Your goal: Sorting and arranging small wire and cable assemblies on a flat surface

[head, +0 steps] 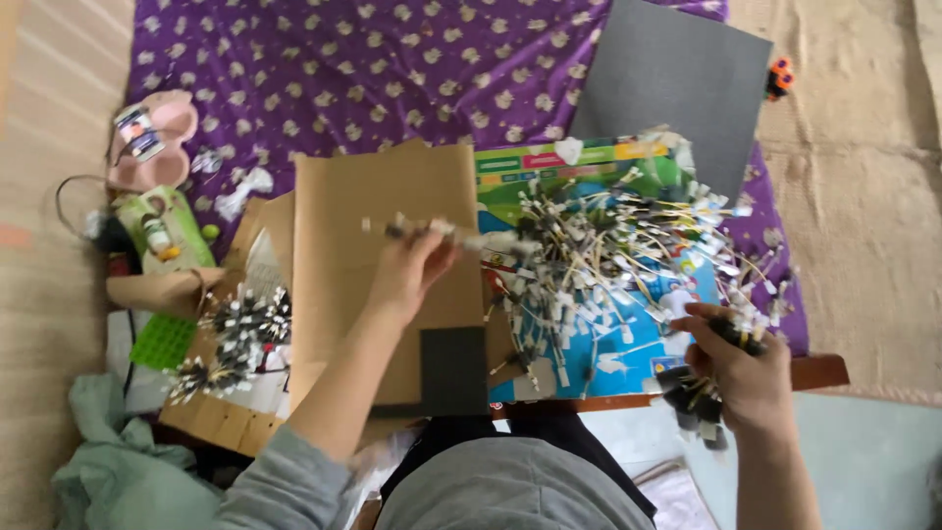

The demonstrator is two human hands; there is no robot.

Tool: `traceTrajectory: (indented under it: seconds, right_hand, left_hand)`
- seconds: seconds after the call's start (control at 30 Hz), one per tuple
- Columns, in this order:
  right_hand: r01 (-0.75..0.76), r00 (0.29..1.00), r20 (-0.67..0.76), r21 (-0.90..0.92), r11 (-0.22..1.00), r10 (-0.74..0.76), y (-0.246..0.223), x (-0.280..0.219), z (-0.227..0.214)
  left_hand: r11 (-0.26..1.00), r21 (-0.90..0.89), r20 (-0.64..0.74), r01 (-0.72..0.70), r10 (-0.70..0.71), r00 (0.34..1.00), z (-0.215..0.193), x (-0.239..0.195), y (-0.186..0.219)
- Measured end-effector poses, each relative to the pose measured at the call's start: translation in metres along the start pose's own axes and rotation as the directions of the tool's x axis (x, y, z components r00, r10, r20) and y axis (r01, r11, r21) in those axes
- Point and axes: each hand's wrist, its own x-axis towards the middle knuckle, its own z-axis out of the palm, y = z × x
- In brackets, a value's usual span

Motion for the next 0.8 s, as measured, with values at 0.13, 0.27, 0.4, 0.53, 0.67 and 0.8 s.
traceTrajectory:
  seconds: [0.13, 0.27, 0.4, 0.53, 0.67, 0.8]
  right_hand:
    - [-0.054, 0.984, 0.167, -0.073, 0.996, 0.066, -0.006, -0.003, 0.036]
    - [-0.13, 0.969, 0.186, -0.169, 0.977, 0.161, -0.013, -0.005, 0.061]
    - [0.055, 0.974, 0.225, -0.138, 0.989, -0.022, -0.01, -0.016, 0.084]
    - [0.056, 0.969, 0.246, -0.182, 0.982, -0.01, -0.017, -0.022, 0.1]
    - [0.016, 0.966, 0.258, -0.198, 0.98, 0.036, -0.013, -0.024, 0.108]
    - [-0.012, 0.962, 0.268, -0.149, 0.989, 0.052, -0.007, -0.028, 0.119]
  left_hand:
    - [0.704, 0.607, -0.324, 0.369, -0.204, 0.924, -0.055, -0.04, 0.007]
    - [0.368, 0.924, -0.178, 0.108, 0.162, 0.971, -0.071, -0.046, 0.004]
    - [-0.202, 0.974, 0.156, -0.107, 0.251, 0.955, -0.1, 0.006, -0.049]
    - [-0.457, 0.84, 0.416, -0.293, 0.197, 0.888, -0.119, 0.067, -0.098]
    - [-0.536, 0.723, 0.547, -0.436, 0.059, 0.835, -0.103, 0.079, -0.084]
    - [-0.039, 0.914, 0.406, -0.405, 0.062, 0.912, -0.042, 0.03, 0.002]
